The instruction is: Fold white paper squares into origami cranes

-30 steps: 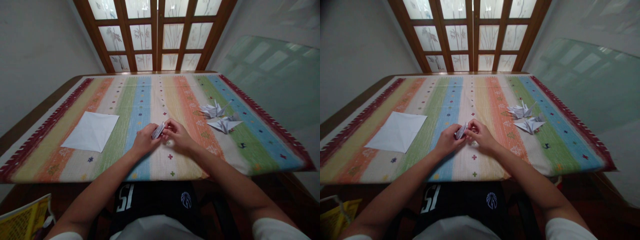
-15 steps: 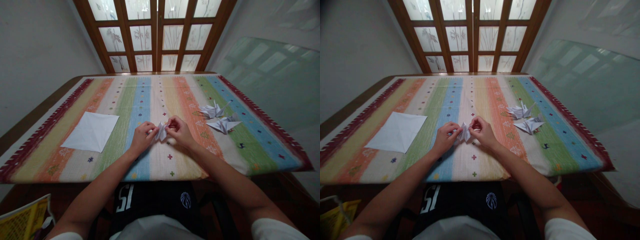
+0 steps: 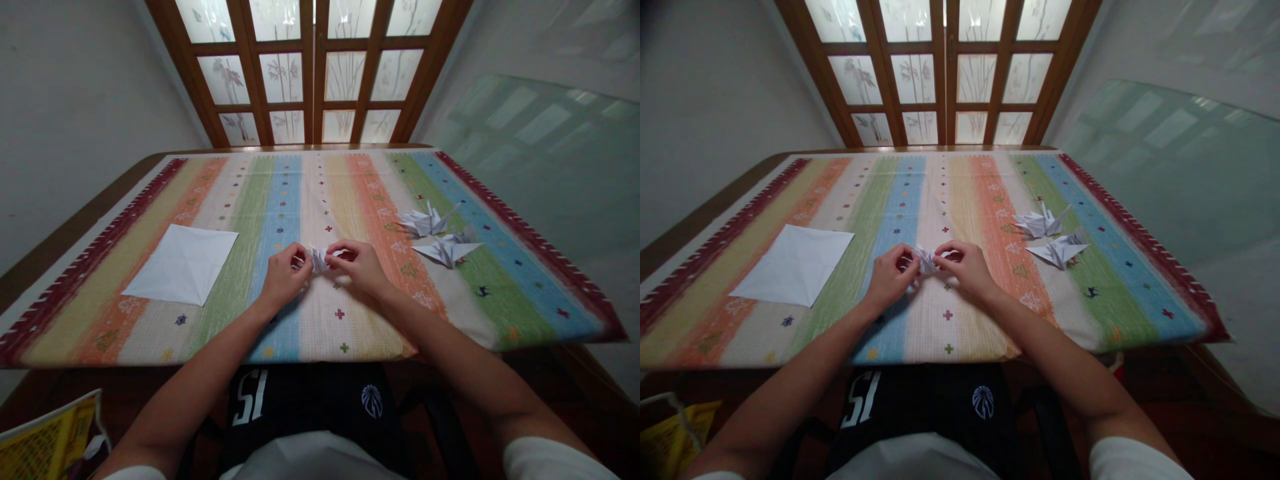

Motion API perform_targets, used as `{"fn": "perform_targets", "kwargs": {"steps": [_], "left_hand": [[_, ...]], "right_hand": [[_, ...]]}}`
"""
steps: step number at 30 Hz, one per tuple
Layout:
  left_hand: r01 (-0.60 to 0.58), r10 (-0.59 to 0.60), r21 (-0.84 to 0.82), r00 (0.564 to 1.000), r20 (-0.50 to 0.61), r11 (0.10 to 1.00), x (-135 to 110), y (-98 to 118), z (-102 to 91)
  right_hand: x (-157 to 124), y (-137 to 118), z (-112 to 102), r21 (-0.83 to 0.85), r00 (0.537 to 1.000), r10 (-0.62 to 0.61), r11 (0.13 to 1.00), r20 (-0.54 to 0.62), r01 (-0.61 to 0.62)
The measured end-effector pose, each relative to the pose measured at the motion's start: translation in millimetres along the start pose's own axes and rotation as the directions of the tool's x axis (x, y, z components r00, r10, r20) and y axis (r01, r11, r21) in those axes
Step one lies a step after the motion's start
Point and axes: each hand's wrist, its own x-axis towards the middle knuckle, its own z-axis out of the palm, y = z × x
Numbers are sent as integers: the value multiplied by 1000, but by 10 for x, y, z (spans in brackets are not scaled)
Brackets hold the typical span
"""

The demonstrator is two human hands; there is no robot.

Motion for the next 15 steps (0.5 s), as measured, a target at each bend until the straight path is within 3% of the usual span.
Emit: {"fn": "perform_targets", "kwargs": {"steps": [6,11,15], "left_hand": [[58,-53,-65,996,75,996,-15,17,29],[36,-35,-44,999,19,998,7,46,-29],[82,-85,-103,996,-24,991,52,5,-58]], "right_hand": [[25,19,7,92,999,13,996,45,-17],[25,19,2,156,998,39,987,45,-46],[23,19,-4,248,995,86,964,41,-93]]}}
